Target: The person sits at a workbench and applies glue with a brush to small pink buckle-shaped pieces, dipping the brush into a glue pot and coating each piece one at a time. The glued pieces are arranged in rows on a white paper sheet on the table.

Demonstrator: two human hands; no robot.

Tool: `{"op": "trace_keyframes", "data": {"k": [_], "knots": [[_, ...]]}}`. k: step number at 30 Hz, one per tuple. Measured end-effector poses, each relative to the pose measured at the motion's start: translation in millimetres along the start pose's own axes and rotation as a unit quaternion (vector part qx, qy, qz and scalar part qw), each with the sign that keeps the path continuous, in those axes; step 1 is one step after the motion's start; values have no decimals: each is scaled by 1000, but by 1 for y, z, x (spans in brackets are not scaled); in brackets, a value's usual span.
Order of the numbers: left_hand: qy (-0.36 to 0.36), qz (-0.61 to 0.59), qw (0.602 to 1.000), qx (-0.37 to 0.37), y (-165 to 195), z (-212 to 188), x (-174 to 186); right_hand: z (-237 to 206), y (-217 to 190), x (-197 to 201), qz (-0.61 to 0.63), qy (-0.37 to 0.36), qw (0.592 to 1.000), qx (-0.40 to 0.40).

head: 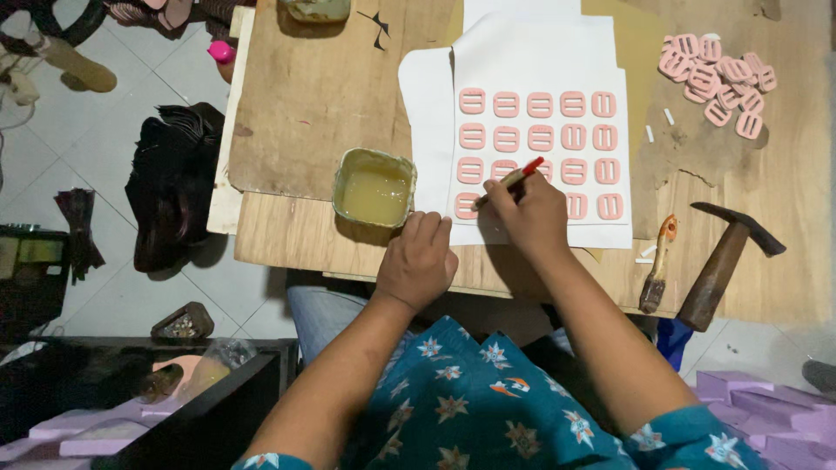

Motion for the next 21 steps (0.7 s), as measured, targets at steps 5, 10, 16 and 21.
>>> {"op": "trace_keyframes", "data": {"k": [5, 10, 16, 21], "knots": [[-10, -1, 1000, -1, -1, 1, -1, 7, 5, -13, 137, -30, 988, -66], [-1, 1, 1000, -10, 2, 2, 2, 3, 21, -45, 412, -118, 887, -173], [2, 7, 1000, -9, 2, 0, 2, -7, 43, -26, 414, -81, 891, -165], [-3, -2, 1000, -3, 0, 2, 0, -20, 21, -36, 335, -121, 931, -83]]}}
Point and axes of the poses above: each hand's wrist, its own z-axis towards the middle knuckle, its own x-axis out of the back of the hand, y = z × x, the point moved 10 cm from there along z, towards the middle knuckle
